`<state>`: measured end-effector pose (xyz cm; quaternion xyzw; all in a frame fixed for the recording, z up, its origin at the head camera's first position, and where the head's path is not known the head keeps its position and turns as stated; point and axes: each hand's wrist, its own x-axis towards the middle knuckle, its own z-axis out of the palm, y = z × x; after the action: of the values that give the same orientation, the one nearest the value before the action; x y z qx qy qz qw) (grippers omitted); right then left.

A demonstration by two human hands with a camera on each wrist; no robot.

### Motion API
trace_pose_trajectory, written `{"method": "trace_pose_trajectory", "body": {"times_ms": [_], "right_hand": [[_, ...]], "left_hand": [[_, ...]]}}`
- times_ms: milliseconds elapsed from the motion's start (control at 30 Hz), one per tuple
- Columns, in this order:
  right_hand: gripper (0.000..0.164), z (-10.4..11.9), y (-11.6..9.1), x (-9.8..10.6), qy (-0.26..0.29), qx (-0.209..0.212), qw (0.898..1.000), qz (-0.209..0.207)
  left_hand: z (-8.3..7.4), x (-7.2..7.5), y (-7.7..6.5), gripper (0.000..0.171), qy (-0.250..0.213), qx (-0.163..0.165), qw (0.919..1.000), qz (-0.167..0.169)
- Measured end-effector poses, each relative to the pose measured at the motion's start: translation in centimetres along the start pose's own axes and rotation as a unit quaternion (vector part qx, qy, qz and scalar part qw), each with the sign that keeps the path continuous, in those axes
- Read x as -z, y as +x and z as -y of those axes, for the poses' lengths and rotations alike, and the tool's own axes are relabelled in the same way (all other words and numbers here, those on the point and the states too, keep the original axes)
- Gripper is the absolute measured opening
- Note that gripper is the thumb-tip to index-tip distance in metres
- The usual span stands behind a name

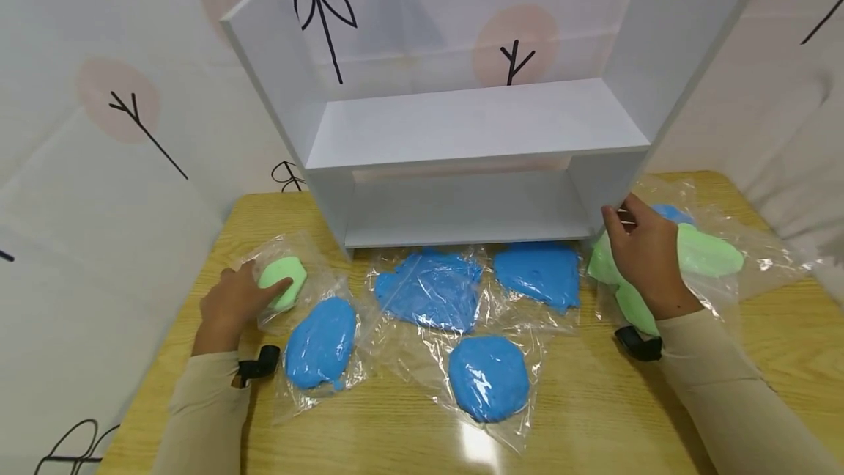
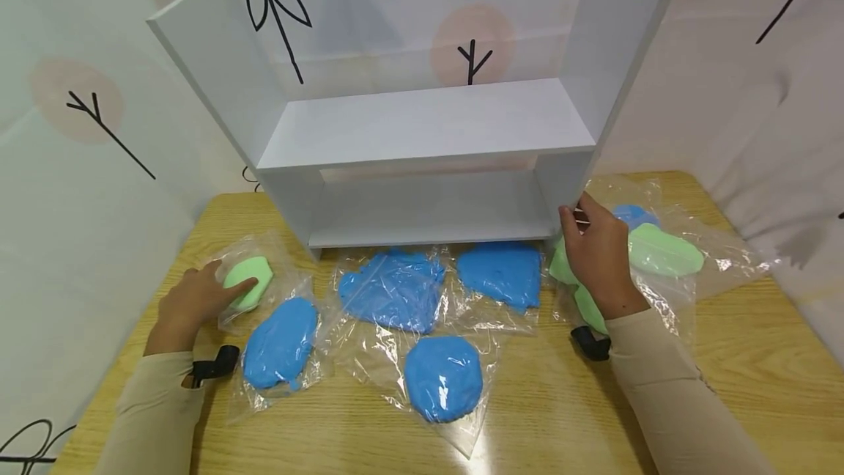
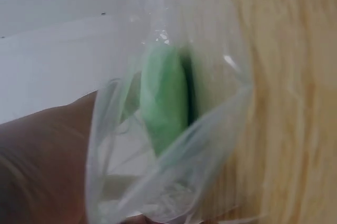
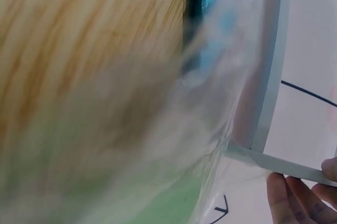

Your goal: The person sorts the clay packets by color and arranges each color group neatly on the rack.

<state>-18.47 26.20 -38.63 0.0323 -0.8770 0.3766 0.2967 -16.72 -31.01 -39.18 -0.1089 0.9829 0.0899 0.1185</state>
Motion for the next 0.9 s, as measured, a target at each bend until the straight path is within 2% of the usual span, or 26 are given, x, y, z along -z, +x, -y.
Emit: {"method": "trace_pose_trajectory", "body": {"times_ms": [200, 300, 700, 900], "right_hand": [[0.03, 0.1, 0.1, 0.1, -0.002, -0.002, 1.0, 0.001], [0.03, 0.0, 0.1, 0.1, -0.004, -0.005, 1.0, 0.003], [0.031, 0.0, 0.2, -0.2, 0.002, -0.001, 1.0, 0.007], [0.029, -0.1, 0.1, -0.2, -0.005, -0.003, 1.0, 0.003]], "left_hand": [[-0.2, 0.2, -0.1, 0.106, 0.0, -0.053, 0.9986, -0.01], [-0.2, 0.1, -0.1, 0.103, -0.017, -0.064, 0.9978, -0.009], [-0.1, -0.2, 0.4, 0.103, -0.116, -0.041, 0.9924, -0.009], [-0.1, -0.4, 0.9, 0.107, -0.171, -0.05, 0.9831, -0.043]]}}
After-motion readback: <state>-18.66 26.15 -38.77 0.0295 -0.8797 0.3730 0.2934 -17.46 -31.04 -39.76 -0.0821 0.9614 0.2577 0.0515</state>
